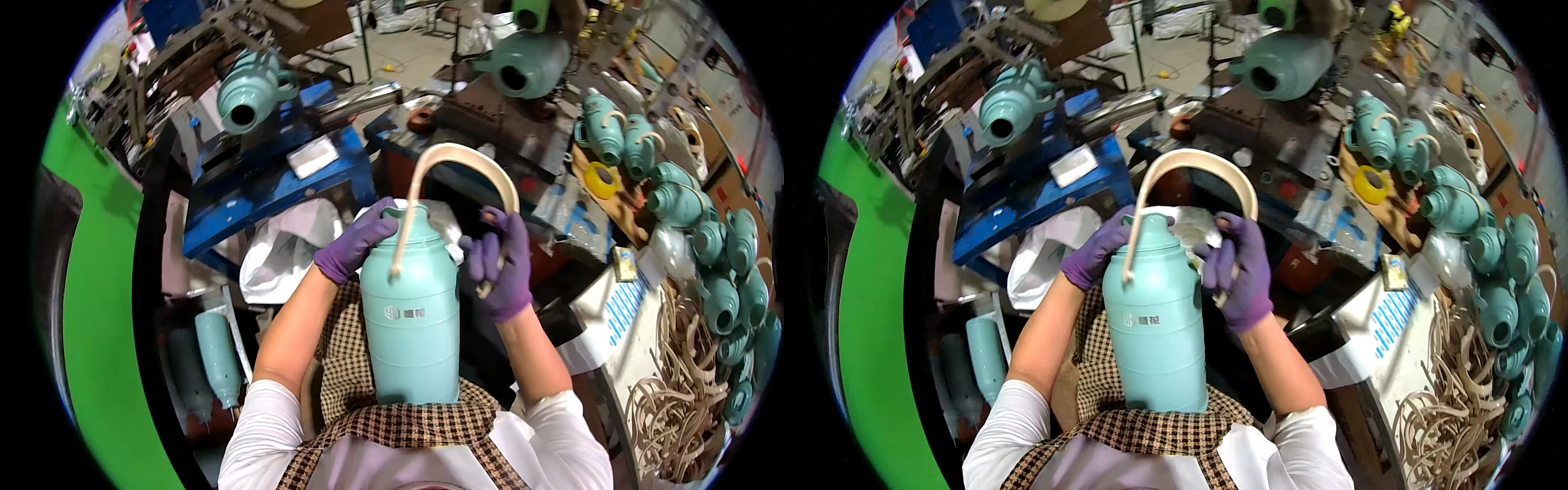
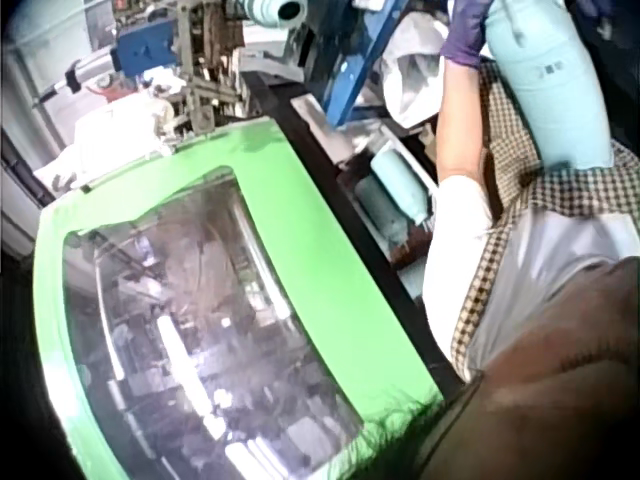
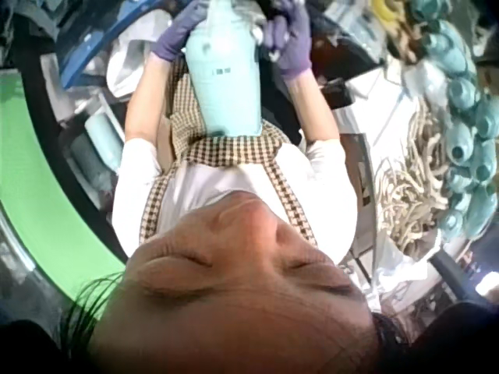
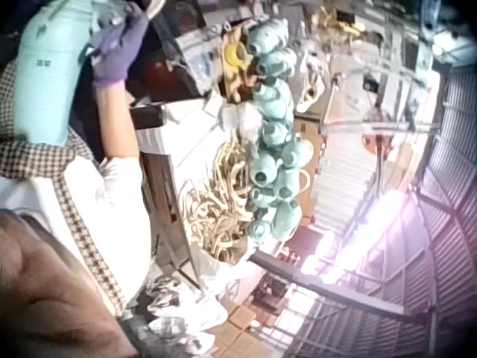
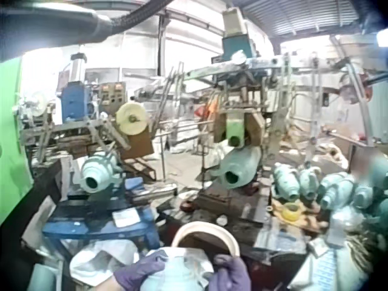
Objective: The person assembles light blue plastic garden sprayers by hand. They pick up a sprayer body, insert a white plastic handle into the top opening, and then place the completed unit onto a nearby table. This repetitive process is performed continuously throughout the clip.
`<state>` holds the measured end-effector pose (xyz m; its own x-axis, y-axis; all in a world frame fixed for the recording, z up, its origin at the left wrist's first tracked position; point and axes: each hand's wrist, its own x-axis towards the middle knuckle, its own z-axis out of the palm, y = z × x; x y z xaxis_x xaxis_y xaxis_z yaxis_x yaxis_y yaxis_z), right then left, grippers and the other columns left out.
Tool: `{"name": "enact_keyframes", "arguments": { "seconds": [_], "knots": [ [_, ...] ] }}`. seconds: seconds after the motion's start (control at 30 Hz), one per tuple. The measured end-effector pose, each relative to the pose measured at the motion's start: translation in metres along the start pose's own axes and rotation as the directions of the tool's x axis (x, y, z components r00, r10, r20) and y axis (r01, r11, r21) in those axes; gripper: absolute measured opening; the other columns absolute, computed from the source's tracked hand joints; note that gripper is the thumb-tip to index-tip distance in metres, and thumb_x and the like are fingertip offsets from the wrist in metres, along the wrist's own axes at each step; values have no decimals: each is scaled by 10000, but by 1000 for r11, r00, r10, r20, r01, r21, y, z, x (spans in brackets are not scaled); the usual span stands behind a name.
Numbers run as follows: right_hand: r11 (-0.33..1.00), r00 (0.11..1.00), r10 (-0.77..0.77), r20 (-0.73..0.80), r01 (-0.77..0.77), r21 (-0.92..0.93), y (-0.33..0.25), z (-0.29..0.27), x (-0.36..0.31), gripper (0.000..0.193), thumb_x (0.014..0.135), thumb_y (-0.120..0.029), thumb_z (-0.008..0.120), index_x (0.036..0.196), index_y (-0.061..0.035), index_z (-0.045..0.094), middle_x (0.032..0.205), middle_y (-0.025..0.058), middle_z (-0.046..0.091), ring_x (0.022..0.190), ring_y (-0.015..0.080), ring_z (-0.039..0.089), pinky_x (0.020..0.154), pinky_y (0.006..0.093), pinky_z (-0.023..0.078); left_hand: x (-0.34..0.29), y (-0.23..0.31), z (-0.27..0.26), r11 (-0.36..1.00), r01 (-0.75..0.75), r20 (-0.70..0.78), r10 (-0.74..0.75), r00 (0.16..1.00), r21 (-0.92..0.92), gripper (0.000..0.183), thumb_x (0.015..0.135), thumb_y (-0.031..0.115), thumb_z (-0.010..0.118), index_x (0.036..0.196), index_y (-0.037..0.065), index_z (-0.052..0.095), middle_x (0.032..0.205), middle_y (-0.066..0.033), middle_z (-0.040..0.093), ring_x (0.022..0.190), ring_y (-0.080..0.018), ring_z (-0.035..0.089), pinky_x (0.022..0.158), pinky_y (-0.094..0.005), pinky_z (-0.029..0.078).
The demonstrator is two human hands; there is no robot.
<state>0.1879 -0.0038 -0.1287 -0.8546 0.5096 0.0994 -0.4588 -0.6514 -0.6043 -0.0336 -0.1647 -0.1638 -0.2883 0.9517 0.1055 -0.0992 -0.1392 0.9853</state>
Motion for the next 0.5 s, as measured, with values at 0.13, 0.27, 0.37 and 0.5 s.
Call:
{"name": "enact_keyframes", "arguments": {
  "seconds": [0.13, 0.27, 0.37, 0.5],
  "knots": [
    [970, 977, 174, -122, -192, -151, 35, 30, 29, 387, 1042, -437, 432, 906, -84, 513, 430, -15, 282, 368, 141, 303, 632, 233, 443, -30, -3, -5, 974, -85, -93, 66, 993, -208, 543, 865, 346, 752, 1204, 78, 424, 1364, -263, 550, 1212, -341, 599, 1008, -417, 525],
    [941, 970, 237, -59, -244, -233, 45, 41, 39, 393, 1039, -406, 402, 776, -121, 462, 396, -24, 243, 326, 137, 212, 588, 228, 413, -45, -15, -22, 940, -142, -99, 116, 988, -309, 512, 830, 333, 788, 1161, 65, 502, 1357, -262, 553, 1173, -356, 621, 980, -436, 546],
    [921, 984, 141, 110, -89, -380, 44, 39, 40, 350, 1011, -316, 413, 741, -96, 452, 399, -20, 301, 321, 134, 216, 595, 218, 412, -41, -12, -12, 887, -147, -49, 139, 989, -438, 578, 802, 337, 811, 1234, 50, 557, 1338, -256, 567, 1153, -362, 631, 972, -452, 555],
    [815, 982, 163, 100, -76, -574, 37, 39, 35, 204, 932, -202, 563, 804, -44, 584, 619, 2, 528, 462, 93, 424, 573, 226, 418, -42, 1, 14, 739, -107, -63, 88, 994, -665, 628, 816, 269, 780, 1352, 48, 538, 1341, -235, 577, 1207, -342, 607, 1021, -458, 524]
  ]
}}
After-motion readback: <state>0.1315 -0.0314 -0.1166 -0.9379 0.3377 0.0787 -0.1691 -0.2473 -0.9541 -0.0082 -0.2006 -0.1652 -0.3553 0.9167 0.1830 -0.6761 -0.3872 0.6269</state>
